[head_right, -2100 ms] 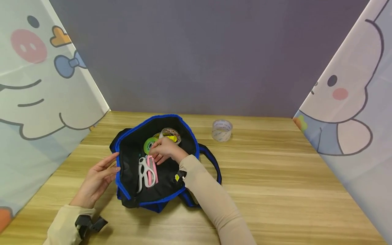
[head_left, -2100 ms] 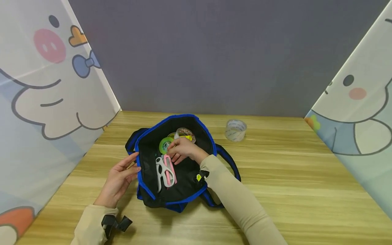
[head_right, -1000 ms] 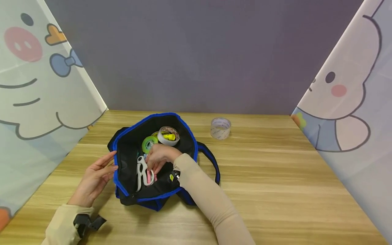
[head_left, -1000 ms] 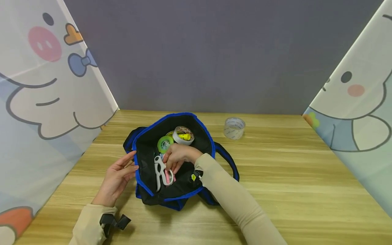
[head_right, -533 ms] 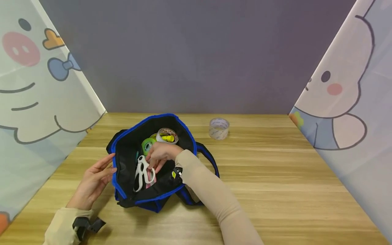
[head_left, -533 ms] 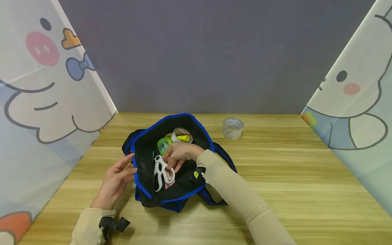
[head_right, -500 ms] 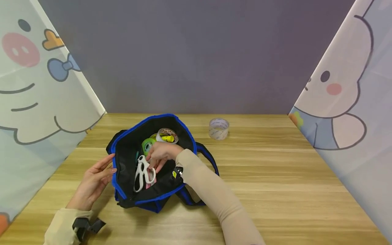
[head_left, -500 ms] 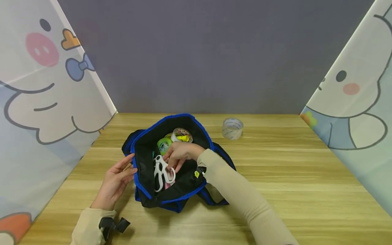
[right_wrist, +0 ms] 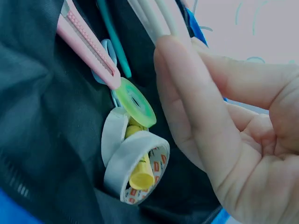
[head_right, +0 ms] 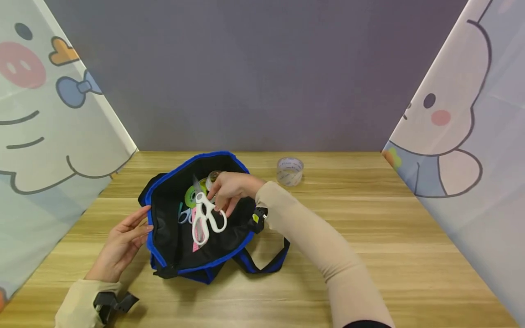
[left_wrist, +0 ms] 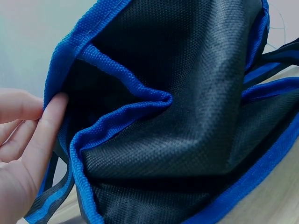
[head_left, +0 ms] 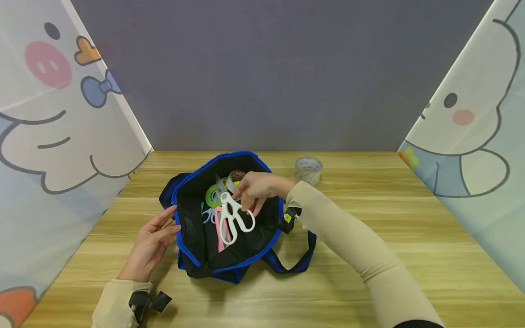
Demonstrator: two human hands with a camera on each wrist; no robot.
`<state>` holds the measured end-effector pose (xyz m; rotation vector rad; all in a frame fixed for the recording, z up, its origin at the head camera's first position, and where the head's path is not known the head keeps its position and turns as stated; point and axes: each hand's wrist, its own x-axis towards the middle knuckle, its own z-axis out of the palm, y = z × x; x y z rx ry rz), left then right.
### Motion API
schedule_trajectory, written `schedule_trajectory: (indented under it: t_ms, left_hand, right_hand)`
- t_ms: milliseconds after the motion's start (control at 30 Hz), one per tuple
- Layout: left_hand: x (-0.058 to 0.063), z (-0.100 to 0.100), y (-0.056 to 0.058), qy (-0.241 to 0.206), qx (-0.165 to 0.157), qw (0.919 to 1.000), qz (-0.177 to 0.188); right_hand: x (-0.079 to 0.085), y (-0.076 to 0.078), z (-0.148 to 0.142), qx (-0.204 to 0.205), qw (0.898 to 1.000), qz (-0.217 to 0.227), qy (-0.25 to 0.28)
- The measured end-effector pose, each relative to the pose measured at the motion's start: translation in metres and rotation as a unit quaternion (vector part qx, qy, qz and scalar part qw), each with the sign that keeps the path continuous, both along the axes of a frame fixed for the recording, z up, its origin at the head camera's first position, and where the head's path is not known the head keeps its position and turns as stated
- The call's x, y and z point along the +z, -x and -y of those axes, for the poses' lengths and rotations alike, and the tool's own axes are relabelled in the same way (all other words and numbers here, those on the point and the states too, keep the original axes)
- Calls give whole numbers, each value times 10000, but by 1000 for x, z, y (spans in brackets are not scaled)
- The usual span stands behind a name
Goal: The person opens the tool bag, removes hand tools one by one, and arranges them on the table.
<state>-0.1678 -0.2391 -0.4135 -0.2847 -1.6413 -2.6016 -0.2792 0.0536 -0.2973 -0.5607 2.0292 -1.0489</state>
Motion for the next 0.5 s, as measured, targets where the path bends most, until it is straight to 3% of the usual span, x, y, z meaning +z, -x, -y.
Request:
schedule_trajectory:
  t_ms: [500]
  left_hand:
    - [1, -2, -3, 111, 64, 9999, -42]
  right_hand:
    - [12, 0, -75, 9, 9961, 35, 880]
